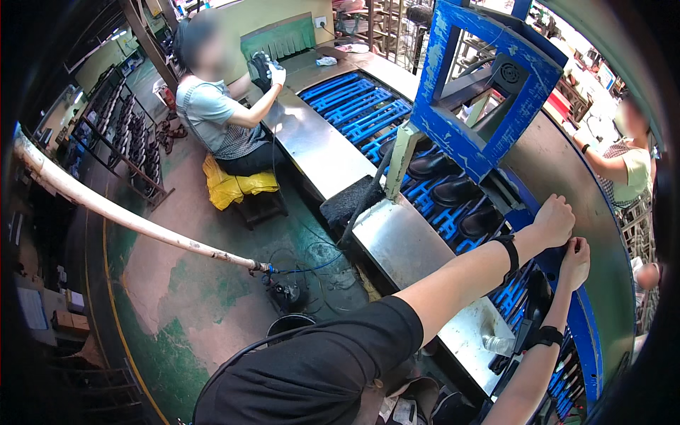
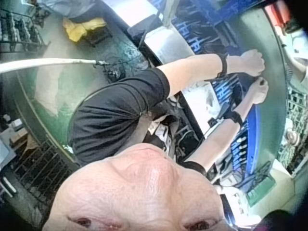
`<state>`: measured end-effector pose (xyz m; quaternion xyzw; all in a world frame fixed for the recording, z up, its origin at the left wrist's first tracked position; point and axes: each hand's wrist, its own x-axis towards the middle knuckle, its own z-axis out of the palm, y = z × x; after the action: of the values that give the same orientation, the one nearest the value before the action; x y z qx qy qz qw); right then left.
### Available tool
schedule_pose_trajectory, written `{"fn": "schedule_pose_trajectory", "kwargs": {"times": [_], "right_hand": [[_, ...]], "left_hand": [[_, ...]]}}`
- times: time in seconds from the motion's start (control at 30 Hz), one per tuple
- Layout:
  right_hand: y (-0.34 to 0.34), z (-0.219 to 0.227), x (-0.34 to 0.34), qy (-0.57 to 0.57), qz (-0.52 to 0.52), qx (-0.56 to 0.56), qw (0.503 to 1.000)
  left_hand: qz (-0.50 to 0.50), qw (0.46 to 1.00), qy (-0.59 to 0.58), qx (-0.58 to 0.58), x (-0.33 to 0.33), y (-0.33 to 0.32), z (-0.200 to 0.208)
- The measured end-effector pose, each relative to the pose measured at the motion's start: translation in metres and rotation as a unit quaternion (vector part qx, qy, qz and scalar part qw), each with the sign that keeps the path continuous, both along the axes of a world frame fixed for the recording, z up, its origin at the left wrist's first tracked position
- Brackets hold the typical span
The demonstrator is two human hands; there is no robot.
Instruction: The person is manufacturing shoes by placing components on a conveyor belt and checking materials at a station.
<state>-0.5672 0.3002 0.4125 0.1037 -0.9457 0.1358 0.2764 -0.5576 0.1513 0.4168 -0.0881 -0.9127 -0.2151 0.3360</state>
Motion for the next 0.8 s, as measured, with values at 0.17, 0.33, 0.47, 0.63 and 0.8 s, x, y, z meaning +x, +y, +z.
{"fn": "schedule_pose_trajectory", "kwargs": {"times": [0.17,0.33,0.47,0.63,0.8], "right_hand": [[0.0001,0.0003,0.0012,0.000,-0.010,0.003,1.000],[0.0011,-0.0010,-0.0005,0.006,0.000,0.000,1.000],[0.0010,-0.0021,-0.0010,0.007,0.000,0.002,1.000],[-0.0021,0.0011,0.0019,0.003,-0.003,-0.001,1.000],[0.0039,-0.0021,-0.0030,0.011,0.000,0.005,1.000]], "left_hand": [[0.001,1.000,0.001,-0.003,0.0018,0.0003,0.0006],[0.005,1.000,0.006,0.003,0.0002,0.0005,0.0000],[0.001,1.000,0.001,0.004,-0.0004,0.0005,-0.0009],[0.006,1.000,0.002,0.000,-0.0012,0.0003,-0.0005],[0.004,1.000,0.009,0.001,-0.0003,0.0022,0.0004]]}}
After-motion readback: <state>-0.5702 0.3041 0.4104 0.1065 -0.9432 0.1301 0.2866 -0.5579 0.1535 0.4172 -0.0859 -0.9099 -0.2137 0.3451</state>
